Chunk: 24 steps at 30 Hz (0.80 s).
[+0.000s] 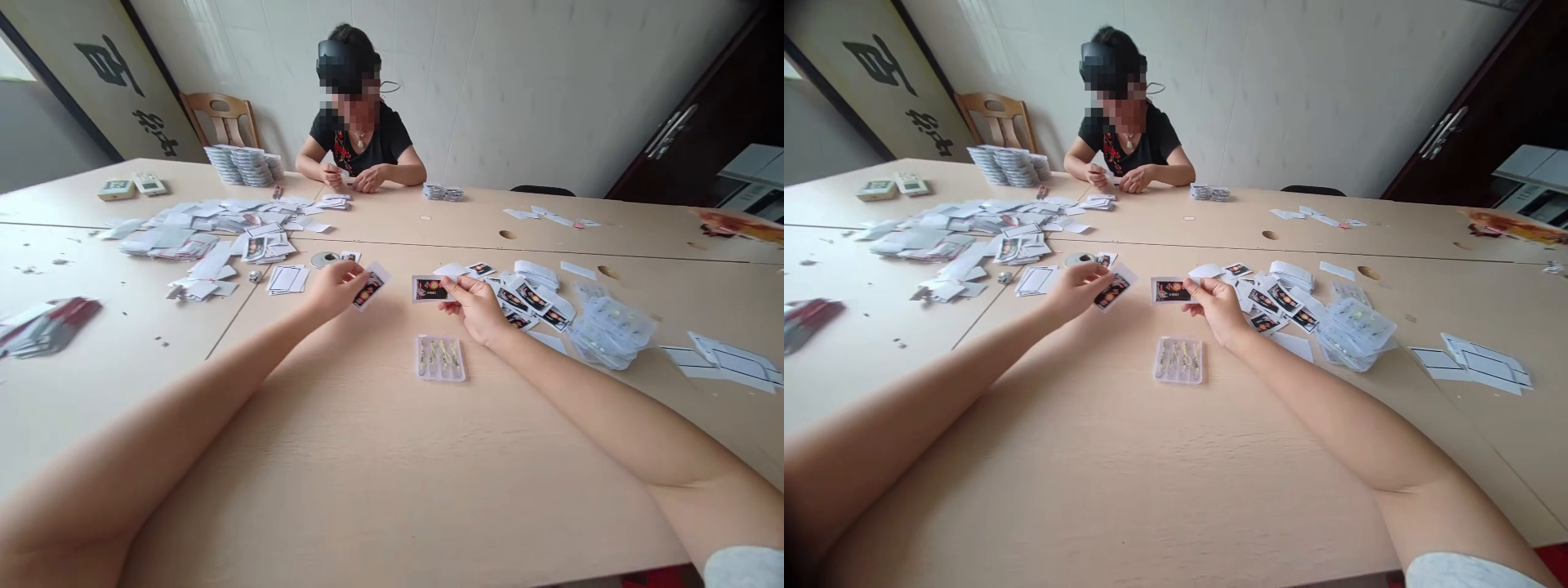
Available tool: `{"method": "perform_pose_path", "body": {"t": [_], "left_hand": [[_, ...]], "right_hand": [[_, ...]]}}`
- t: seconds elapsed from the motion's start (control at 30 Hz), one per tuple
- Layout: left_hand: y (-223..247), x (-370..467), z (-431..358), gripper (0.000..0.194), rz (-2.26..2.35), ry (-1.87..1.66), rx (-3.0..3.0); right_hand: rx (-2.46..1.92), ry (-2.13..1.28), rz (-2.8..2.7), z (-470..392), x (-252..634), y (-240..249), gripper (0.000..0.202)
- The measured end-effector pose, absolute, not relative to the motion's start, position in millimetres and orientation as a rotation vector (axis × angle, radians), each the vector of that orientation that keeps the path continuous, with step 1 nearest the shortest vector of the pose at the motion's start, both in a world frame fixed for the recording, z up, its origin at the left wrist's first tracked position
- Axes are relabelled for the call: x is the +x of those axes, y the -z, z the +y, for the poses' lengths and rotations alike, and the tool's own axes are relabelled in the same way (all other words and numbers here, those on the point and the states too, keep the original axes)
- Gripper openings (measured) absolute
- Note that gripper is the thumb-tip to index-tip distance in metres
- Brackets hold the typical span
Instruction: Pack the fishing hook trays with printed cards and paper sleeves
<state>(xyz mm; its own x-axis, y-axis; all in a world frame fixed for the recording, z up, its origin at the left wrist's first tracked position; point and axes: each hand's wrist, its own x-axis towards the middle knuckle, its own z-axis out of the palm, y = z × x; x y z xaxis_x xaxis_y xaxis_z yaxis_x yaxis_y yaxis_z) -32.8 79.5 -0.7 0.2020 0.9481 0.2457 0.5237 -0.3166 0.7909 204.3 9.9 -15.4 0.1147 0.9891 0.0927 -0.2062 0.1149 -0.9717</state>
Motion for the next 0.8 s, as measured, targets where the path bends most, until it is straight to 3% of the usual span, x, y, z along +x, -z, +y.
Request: {"method": "perform_pose_path", "body": {"t": [0.17, 0.33, 0.5, 0.67, 0.8], "left_hand": [[-0.7, -46.8, 84.9, 0.029, 1.708, -0.765, 2.532], [-0.5, -43.5, 78.3, 0.041, 1.925, -0.799, 2.464], [-7.1, -29.4, 56.1, 0.023, 1.531, -1.038, 2.662], [-7.4, -12.4, 25.2, 0.019, 1.021, -0.966, 2.947], [-5.5, -5.4, 13.8, 0.016, 0.973, -1.008, 2.898]], "right_hand": [[-1.064, -1.242, -0.879, 15.6, 206.4, 22.0, 0.032], [-1.049, -1.283, -0.873, 15.3, 206.5, 21.6, 0.02], [-1.04, -1.299, -0.879, 15.2, 206.4, 21.4, 0.011], [-1.005, -1.34, -0.919, 9.8, 199.6, 17.2, 0.004], [-0.945, -1.401, -1.081, -3.3, 189.3, 9.3, 0.014]]}}
